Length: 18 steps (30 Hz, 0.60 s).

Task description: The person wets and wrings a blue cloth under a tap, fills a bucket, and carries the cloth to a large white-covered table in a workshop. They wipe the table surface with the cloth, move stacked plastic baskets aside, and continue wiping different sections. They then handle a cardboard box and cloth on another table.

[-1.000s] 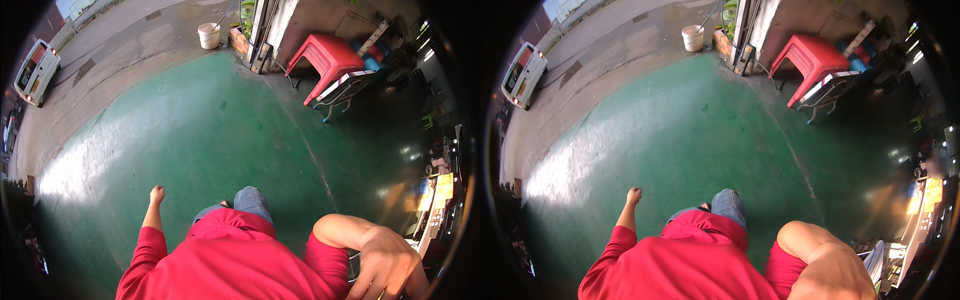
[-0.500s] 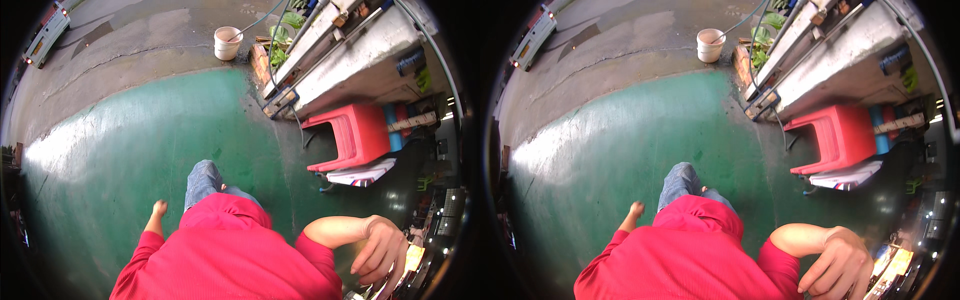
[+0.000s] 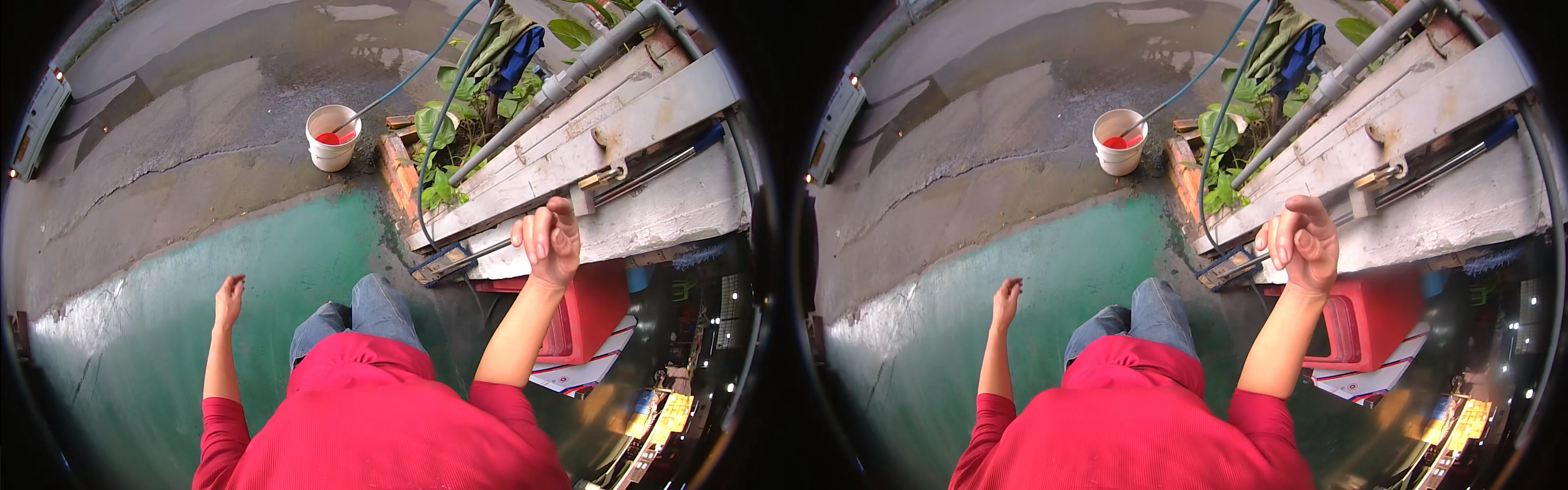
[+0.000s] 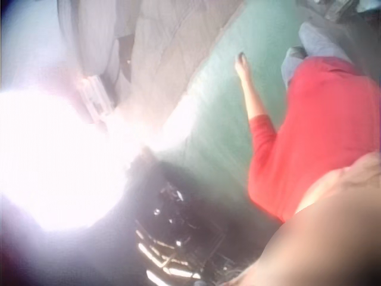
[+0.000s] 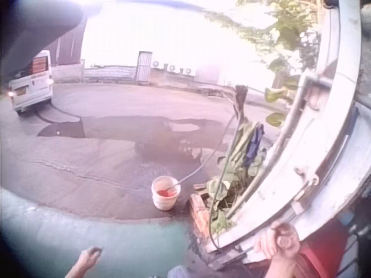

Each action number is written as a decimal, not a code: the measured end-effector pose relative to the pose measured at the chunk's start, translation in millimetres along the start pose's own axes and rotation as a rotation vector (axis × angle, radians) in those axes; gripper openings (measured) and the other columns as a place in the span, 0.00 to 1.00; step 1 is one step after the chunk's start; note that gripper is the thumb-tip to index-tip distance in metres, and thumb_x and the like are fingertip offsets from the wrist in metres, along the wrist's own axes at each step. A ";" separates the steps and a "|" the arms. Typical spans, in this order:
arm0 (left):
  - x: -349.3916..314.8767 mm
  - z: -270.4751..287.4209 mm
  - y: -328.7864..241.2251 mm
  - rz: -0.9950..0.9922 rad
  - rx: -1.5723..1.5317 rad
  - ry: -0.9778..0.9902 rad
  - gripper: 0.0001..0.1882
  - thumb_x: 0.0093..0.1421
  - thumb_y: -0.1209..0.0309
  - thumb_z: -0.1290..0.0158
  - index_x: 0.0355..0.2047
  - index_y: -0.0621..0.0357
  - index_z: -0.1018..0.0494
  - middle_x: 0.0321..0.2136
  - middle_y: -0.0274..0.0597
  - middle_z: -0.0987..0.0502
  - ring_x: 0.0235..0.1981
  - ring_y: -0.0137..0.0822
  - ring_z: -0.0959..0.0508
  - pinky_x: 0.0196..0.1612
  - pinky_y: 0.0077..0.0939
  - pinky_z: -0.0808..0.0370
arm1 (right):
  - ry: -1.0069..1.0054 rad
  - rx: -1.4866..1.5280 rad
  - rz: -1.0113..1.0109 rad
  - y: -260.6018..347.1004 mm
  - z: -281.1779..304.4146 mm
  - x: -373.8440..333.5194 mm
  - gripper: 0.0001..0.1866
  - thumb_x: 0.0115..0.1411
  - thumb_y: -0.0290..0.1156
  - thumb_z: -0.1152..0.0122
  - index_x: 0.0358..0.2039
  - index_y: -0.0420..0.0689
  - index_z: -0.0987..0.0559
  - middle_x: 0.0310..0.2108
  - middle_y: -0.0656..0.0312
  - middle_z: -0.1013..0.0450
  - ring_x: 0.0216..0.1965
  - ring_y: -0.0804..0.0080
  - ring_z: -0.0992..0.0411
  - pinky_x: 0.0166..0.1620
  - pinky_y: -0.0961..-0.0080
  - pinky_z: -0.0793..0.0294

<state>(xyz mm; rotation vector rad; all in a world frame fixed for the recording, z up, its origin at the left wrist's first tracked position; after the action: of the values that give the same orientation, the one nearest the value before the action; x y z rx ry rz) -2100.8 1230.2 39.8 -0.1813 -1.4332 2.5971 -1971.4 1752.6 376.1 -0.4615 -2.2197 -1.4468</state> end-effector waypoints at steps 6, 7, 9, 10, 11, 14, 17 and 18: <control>212.8 -10.1 -190.0 -0.206 -0.188 -0.009 0.12 0.65 0.71 0.54 0.44 0.62 0.27 0.38 0.39 0.21 0.39 0.30 0.22 0.42 0.24 0.27 | -0.382 -0.296 -0.265 -48.5 114.3 105.2 0.16 0.63 0.30 0.48 0.50 0.37 0.28 0.20 0.67 0.35 0.20 0.79 0.36 0.35 0.75 0.27; 225.6 -19.5 -185.9 -0.145 -0.144 -0.009 0.11 0.64 0.71 0.54 0.44 0.62 0.27 0.37 0.40 0.21 0.38 0.31 0.22 0.41 0.25 0.27 | -0.419 -0.283 -0.292 -60.2 140.6 127.6 0.16 0.63 0.30 0.48 0.49 0.37 0.28 0.23 0.66 0.33 0.22 0.79 0.35 0.36 0.76 0.25; 239.1 -46.2 -155.4 -0.053 0.011 -0.003 0.11 0.63 0.71 0.52 0.43 0.62 0.26 0.36 0.44 0.21 0.37 0.35 0.21 0.41 0.27 0.26 | -0.614 -0.378 -0.304 -85.7 205.2 176.6 0.15 0.62 0.30 0.47 0.48 0.39 0.26 0.29 0.65 0.28 0.27 0.78 0.30 0.34 0.79 0.25; 239.7 -61.9 -133.5 0.005 0.137 0.004 0.11 0.62 0.71 0.51 0.42 0.61 0.26 0.35 0.46 0.21 0.36 0.38 0.21 0.40 0.28 0.26 | -0.660 -0.471 -0.273 -99.2 240.9 201.8 0.14 0.62 0.29 0.46 0.48 0.40 0.26 0.31 0.64 0.27 0.29 0.78 0.28 0.33 0.80 0.25; 236.4 -78.6 -109.6 0.105 0.169 0.104 0.11 0.60 0.70 0.50 0.42 0.59 0.26 0.36 0.50 0.21 0.36 0.44 0.20 0.40 0.32 0.25 | -0.853 -0.596 -0.247 -111.5 279.1 226.4 0.14 0.62 0.29 0.45 0.47 0.41 0.25 0.32 0.64 0.26 0.30 0.78 0.28 0.32 0.80 0.25; 212.1 -119.9 -51.3 0.196 0.437 0.498 0.14 0.56 0.66 0.47 0.41 0.57 0.24 0.38 0.51 0.21 0.40 0.51 0.22 0.45 0.42 0.26 | -1.212 -0.852 -0.129 -146.3 378.8 290.9 0.17 0.57 0.36 0.38 0.45 0.41 0.24 0.31 0.62 0.25 0.29 0.70 0.26 0.35 0.76 0.25; 193.7 -137.3 -26.0 0.333 0.313 0.642 0.15 0.56 0.66 0.48 0.42 0.57 0.24 0.39 0.51 0.21 0.42 0.48 0.21 0.47 0.37 0.26 | -1.537 -1.409 -0.227 -168.5 432.2 338.4 0.29 0.49 0.47 0.31 0.45 0.40 0.24 0.35 0.53 0.23 0.38 0.51 0.26 0.48 0.60 0.29; 191.6 -138.2 -21.9 0.375 0.271 0.647 0.16 0.56 0.65 0.49 0.43 0.59 0.23 0.39 0.51 0.21 0.42 0.46 0.20 0.47 0.35 0.26 | -1.520 -1.552 -0.346 -169.8 438.2 346.4 0.27 0.49 0.47 0.31 0.43 0.39 0.23 0.35 0.52 0.23 0.39 0.53 0.25 0.48 0.60 0.29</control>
<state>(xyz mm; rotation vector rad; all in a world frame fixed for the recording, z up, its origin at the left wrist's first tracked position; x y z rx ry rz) -2260.4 1395.3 -19.6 -1.2186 -0.8693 2.5815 -2430.3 2099.8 277.9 -2.2692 -1.0461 -3.5727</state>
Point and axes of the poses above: each hand's wrist, its own x-axis towards the middle knuckle, its own z-axis out of the back of the hand, y = z × x, the point moved 1 cm from there along x, towards the middle knuckle
